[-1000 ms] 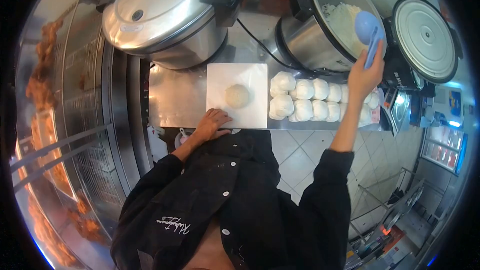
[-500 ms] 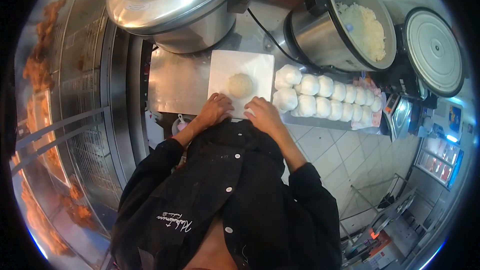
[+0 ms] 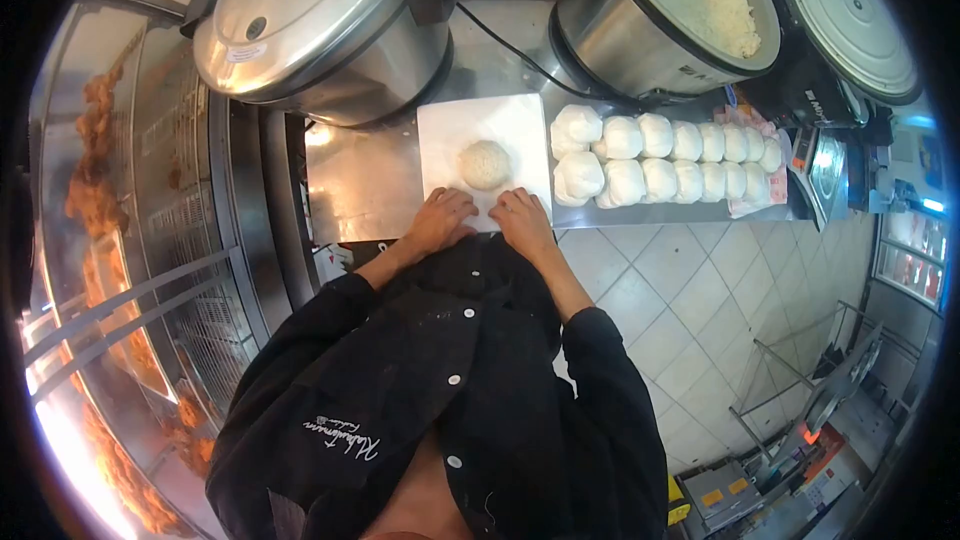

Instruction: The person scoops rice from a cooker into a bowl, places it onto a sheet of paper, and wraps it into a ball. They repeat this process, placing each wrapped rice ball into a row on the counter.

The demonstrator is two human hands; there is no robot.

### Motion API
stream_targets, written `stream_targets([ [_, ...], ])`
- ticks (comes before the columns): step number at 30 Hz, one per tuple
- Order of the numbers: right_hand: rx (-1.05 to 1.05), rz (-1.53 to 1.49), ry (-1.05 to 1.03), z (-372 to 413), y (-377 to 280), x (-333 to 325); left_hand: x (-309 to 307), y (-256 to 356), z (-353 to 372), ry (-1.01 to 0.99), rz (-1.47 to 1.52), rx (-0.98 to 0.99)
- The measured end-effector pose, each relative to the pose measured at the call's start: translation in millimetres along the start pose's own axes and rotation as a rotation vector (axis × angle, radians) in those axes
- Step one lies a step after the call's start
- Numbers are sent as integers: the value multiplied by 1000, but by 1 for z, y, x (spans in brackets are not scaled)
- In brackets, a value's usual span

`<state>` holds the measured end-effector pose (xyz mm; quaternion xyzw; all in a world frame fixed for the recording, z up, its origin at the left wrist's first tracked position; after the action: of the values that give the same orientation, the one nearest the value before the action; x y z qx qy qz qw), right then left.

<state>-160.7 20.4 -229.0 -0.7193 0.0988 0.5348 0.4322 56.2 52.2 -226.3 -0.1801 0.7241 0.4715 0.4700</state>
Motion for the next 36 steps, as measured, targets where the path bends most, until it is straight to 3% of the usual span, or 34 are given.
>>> stream_targets([
  [5,62,-157,30,-10,-1,-12,3,-4,3,-27,61,-23],
  [14,60,-195,-10,-20,-3,-22,10,-10,-1,105,205,-121],
  [19,-5,-167,47,-19,-9,-29,-14,-5,-9,80,284,-267],
  [26,84,-162,186,-52,-4,-43,-55,-7,-26,125,315,-250],
  [29,231,-235,148,-65,-1,-52,-44,-22,-27,102,309,-367],
  [34,153,-237,18,-64,-2,-64,-40,-32,-35,126,490,-518],
  [36,94,-254,1,-68,7,-60,-44,-33,-40,154,427,-434],
])
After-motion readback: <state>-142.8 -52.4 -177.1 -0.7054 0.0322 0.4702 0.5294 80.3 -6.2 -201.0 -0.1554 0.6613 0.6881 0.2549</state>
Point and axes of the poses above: each hand's wrist, its own z-axis away from the middle knuckle, its own x-axis out of the palm, y = z × x, the point moved 2 cm from there along -z, towards the middle knuckle, and after that the axes turned 1 degree about -z, right-handed, at the moved point
